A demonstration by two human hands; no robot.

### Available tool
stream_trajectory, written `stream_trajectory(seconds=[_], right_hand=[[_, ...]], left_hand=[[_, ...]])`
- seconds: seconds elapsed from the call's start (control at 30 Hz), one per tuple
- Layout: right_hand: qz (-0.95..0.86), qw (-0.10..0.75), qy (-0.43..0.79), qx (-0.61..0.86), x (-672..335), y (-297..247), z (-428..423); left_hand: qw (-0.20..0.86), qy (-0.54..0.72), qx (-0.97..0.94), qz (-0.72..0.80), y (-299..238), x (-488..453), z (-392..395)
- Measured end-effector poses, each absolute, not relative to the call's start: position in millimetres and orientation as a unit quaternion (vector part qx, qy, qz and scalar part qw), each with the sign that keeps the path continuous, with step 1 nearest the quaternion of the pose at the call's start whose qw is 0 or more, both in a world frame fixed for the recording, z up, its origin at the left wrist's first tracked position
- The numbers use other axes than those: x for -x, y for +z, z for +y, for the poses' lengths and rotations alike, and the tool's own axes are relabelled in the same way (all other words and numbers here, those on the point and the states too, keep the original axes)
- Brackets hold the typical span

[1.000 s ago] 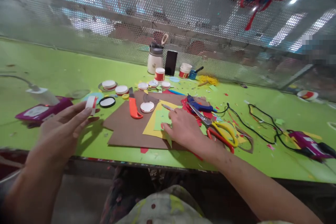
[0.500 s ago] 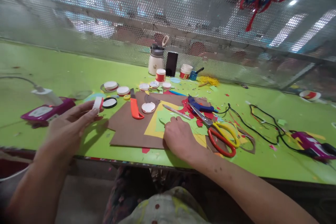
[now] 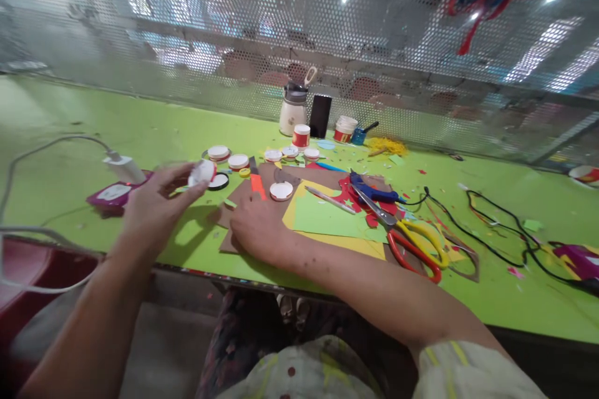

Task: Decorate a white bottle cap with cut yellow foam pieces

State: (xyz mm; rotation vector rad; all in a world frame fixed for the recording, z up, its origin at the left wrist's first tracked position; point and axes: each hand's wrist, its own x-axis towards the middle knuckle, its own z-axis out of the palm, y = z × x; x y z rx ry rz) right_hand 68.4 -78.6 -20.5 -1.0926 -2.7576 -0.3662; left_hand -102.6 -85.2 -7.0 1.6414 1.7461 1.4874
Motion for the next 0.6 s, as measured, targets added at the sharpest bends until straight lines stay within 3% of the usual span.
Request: stream_trajectory(seconds=[0.27, 0.6], right_hand=[[-0.907, 0.160, -0.047, 0.388, -117, -15, -118], [-0.893, 0.203, 0.136, 0.377, -197, -11, -143]], left_hand=[[0.184, 0.298, -0.721, 0.597, -22, 87, -83], [0.088, 0.154, -0.779, 0.601, -22, 80, -89]])
